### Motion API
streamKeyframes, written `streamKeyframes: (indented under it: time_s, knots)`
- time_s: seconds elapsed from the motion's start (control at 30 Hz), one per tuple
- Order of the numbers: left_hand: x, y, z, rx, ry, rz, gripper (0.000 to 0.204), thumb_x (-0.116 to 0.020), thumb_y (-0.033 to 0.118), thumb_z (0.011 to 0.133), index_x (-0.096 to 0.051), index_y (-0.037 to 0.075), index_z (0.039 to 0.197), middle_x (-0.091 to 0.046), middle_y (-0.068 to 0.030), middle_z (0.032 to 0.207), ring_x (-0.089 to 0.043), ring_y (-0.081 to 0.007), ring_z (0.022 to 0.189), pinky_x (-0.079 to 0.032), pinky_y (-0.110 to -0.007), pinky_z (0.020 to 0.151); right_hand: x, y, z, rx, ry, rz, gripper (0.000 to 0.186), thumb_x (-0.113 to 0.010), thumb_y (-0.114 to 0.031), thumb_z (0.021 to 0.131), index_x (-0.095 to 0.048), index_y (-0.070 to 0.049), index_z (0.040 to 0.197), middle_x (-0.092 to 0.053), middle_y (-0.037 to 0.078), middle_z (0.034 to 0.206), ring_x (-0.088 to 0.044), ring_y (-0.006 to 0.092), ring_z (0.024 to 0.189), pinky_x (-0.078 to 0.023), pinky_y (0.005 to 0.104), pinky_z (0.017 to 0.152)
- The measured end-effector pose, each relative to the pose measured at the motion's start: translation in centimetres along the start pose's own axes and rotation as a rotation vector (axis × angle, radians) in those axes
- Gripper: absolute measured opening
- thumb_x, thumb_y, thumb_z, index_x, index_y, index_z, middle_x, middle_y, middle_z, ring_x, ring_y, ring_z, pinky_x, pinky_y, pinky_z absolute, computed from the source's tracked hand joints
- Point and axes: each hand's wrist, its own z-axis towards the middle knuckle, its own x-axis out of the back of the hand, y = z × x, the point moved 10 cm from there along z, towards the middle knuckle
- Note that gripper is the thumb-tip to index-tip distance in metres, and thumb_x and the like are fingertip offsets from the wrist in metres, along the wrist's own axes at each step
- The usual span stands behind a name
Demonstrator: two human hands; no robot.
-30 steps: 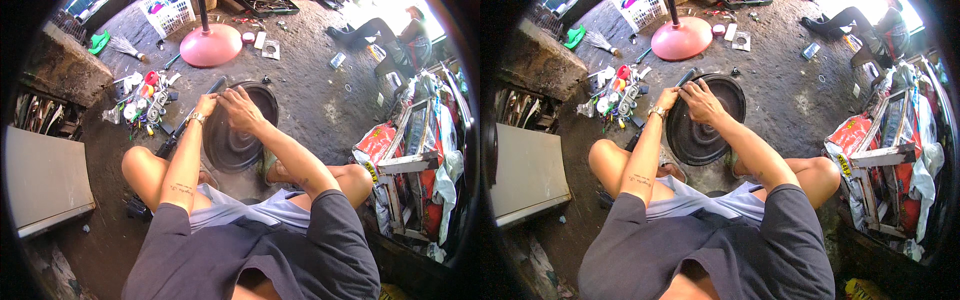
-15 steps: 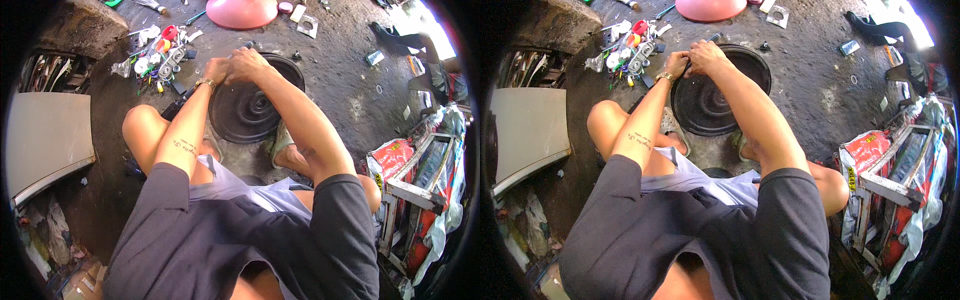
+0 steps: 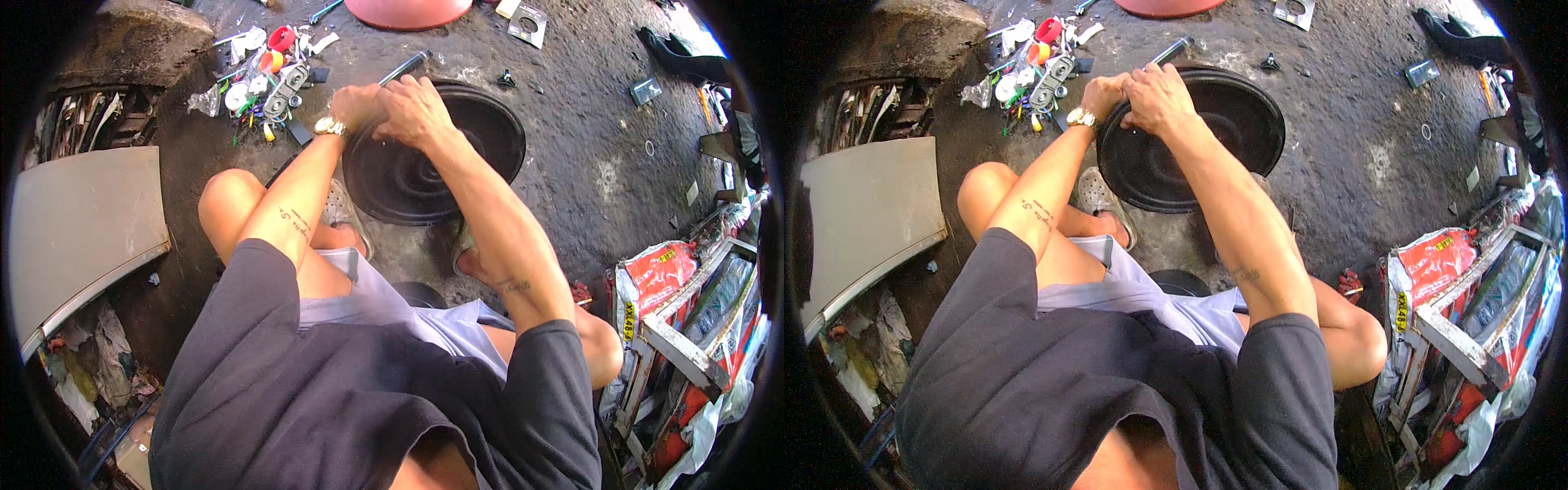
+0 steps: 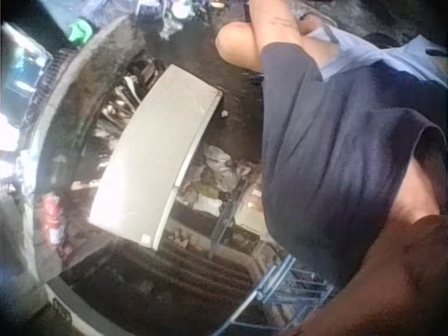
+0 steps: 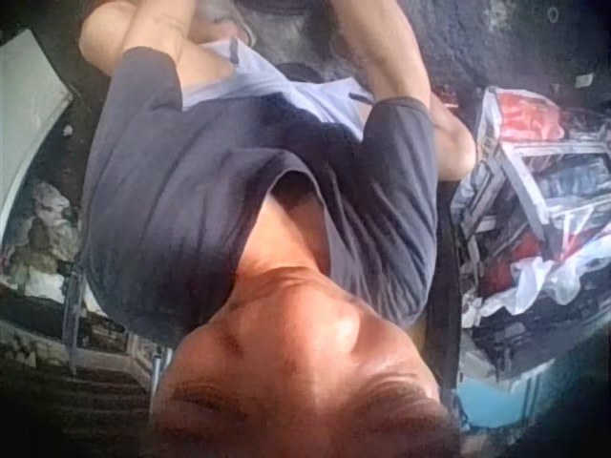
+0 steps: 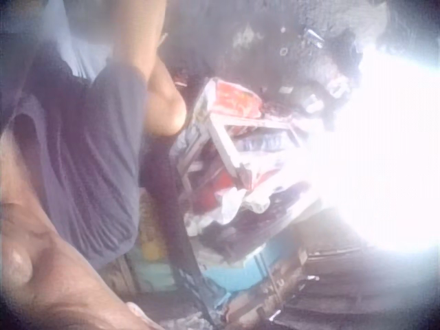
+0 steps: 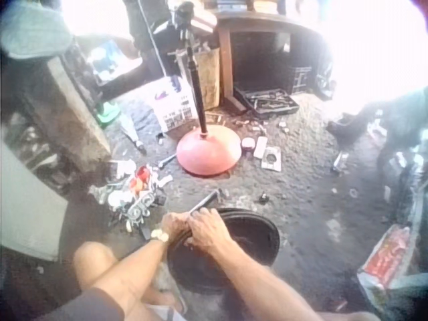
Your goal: The person disassembles a standing fan, removes the fan blade and motor housing, and uses a screwdriver to loosen screws on the motor. They handle the fan blade, motor housing, and pole while seated on the floor.
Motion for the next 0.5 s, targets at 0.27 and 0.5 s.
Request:
streamKeyframes:
  time_s: [0.27,0.5]
  knots:
    - [0.0,1.4,1.4,-0.067,0.008,-0.187,0.022,-0.059,0.034,0.083,-0.062,0.013,0.08,-0.065,-0.0205,0.073,-0.065,-0.0426,0.071,-0.051,-0.052,0.061,1.5,0.3,-1.8,-0.038,0.163,0.023,0.045,-0.086,-0.035,0.059,-0.066,-0.01,0.091,-0.063,0.004,0.093,-0.058,0.0247,0.096,-0.043,0.0401,0.081]
    - [-13.4,-5.1,-0.9,0.066,-0.345,0.093,0.034,-0.04,0.032,0.102,-0.066,0.024,0.122,-0.072,-0.0118,0.103,-0.071,-0.0305,0.089,-0.056,-0.046,0.079,2.9,-13.7,-13.0,0.437,-0.062,0.29,0.013,-0.064,-0.026,0.077,-0.065,-0.015,0.084,-0.06,0.0,0.084,-0.058,0.018,0.085,-0.045,0.0347,0.074]
